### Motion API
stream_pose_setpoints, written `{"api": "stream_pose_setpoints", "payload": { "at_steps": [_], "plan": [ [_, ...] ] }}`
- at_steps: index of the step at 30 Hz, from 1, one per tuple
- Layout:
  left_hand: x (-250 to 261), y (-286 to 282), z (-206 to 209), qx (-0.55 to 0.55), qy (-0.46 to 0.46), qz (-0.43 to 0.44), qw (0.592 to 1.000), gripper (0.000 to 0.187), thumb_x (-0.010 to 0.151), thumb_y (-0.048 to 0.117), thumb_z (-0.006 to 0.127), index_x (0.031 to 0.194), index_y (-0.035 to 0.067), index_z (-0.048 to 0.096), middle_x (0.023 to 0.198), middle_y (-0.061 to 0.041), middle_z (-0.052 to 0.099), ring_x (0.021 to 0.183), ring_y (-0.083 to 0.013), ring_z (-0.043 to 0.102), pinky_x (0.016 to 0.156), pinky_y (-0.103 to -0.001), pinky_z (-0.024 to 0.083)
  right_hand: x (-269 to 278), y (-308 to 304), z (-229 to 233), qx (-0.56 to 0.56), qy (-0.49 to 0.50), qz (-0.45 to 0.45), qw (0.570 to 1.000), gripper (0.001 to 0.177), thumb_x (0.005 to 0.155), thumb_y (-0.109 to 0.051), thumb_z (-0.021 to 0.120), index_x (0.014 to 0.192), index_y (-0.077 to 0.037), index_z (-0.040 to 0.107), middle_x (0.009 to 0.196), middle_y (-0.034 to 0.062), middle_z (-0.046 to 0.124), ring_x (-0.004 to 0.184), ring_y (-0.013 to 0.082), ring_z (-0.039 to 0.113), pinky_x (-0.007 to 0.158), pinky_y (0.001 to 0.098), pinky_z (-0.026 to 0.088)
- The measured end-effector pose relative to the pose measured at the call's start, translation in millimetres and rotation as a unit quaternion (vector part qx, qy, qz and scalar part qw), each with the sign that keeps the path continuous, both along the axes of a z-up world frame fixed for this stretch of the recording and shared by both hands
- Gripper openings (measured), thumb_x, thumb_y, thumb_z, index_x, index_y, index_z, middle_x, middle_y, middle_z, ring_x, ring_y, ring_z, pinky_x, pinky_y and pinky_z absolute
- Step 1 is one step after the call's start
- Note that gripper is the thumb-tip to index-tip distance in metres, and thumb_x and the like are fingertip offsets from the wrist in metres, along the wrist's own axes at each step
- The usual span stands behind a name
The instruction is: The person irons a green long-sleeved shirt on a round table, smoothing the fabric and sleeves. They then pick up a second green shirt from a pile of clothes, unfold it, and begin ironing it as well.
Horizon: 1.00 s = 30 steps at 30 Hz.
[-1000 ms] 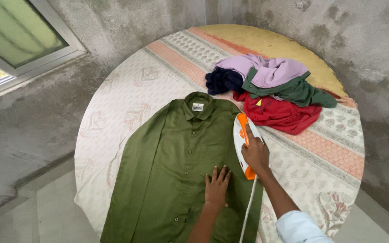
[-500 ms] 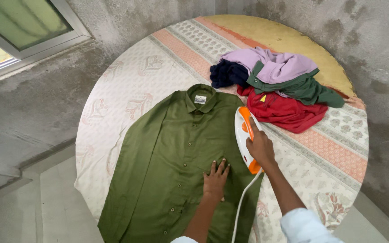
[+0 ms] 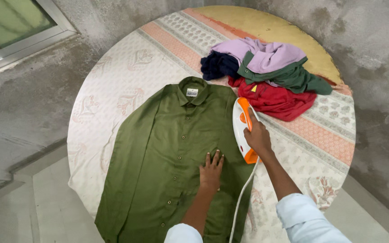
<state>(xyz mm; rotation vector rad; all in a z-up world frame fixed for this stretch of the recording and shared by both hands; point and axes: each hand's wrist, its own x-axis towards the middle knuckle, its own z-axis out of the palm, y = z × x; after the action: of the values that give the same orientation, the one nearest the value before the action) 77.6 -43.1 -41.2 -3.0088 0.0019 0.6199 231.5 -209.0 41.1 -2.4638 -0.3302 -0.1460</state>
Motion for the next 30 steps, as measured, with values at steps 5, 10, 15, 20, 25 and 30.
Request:
{"api": "stream_pose_setpoints", "payload": {
  "at_steps": [5, 10, 15, 20, 25, 30],
  "plan": [
    [1, 2, 3, 0.004, 0.0, -0.012, 1.0, 0.138, 0.066, 0.04, 0.098, 0.167, 0.024, 0.005, 0.174, -0.002, -0.006, 0.157, -0.0345, 0.01, 0.106, -0.058, 0.044, -65, -1, 1, 0.011, 0.021, -0.032, 0.999, 0.089, 0.086, -0.014, 0.067, 0.163, -0.029, 0.025, 0.103, 0.0274, 0.065, 0.094, 0.0487, 0.066, 0.083, 0.0567, 0.052],
    [-9, 3, 4, -0.016, -0.019, -0.019, 1.0, 0.133, 0.068, 0.038, 0.097, 0.166, 0.026, 0.008, 0.174, -0.002, -0.005, 0.158, -0.0339, 0.01, 0.108, -0.058, 0.042, -119, 4, 9, 0.022, 0.043, -0.053, 0.997, 0.087, 0.088, -0.015, 0.066, 0.163, -0.03, 0.024, 0.1, 0.0251, 0.064, 0.091, 0.047, 0.066, 0.083, 0.0553, 0.052],
    [-42, 9, -16, -0.078, -0.109, -0.037, 0.99, 0.107, 0.08, 0.029, 0.086, 0.164, 0.023, 0.02, 0.172, -0.004, 0.008, 0.156, -0.0321, 0.016, 0.108, -0.059, 0.041, -157, 8, 13, 0.045, 0.036, -0.071, 0.996, 0.084, 0.088, -0.014, 0.066, 0.162, -0.03, 0.028, 0.101, 0.0238, 0.065, 0.094, 0.0462, 0.065, 0.084, 0.0545, 0.052],
    [-97, 15, -27, -0.13, -0.249, -0.09, 0.956, 0.077, 0.086, 0.008, 0.068, 0.157, 0.01, 0.037, 0.169, -0.011, 0.023, 0.154, -0.0329, 0.023, 0.111, -0.056, 0.036, -209, 12, 14, 0.072, 0.05, -0.092, 0.992, 0.082, 0.089, -0.014, 0.065, 0.162, -0.028, 0.03, 0.099, 0.0236, 0.066, 0.095, 0.044, 0.065, 0.085, 0.0516, 0.052],
    [-169, 21, -14, -0.231, -0.181, -0.109, 0.95, 0.074, 0.083, 0.005, 0.065, 0.152, 0.004, 0.04, 0.166, -0.013, 0.025, 0.154, -0.0348, 0.021, 0.121, -0.059, 0.02, -260, 20, 19, 0.086, 0.067, -0.13, 0.986, 0.082, 0.088, -0.013, 0.065, 0.161, -0.027, 0.031, 0.109, 0.0252, 0.067, 0.104, 0.0443, 0.064, 0.09, 0.0494, 0.051],
    [-218, 36, -12, -0.332, -0.21, -0.117, 0.912, 0.079, 0.082, 0.019, 0.076, 0.151, 0.002, 0.042, 0.166, -0.015, 0.025, 0.153, -0.0377, 0.02, 0.122, -0.061, 0.014, -315, 29, 18, 0.133, 0.06, -0.134, 0.98, 0.082, 0.087, -0.01, 0.064, 0.161, -0.024, 0.031, 0.131, 0.0248, 0.065, 0.118, 0.0443, 0.062, 0.099, 0.047, 0.049]
  ]
}}
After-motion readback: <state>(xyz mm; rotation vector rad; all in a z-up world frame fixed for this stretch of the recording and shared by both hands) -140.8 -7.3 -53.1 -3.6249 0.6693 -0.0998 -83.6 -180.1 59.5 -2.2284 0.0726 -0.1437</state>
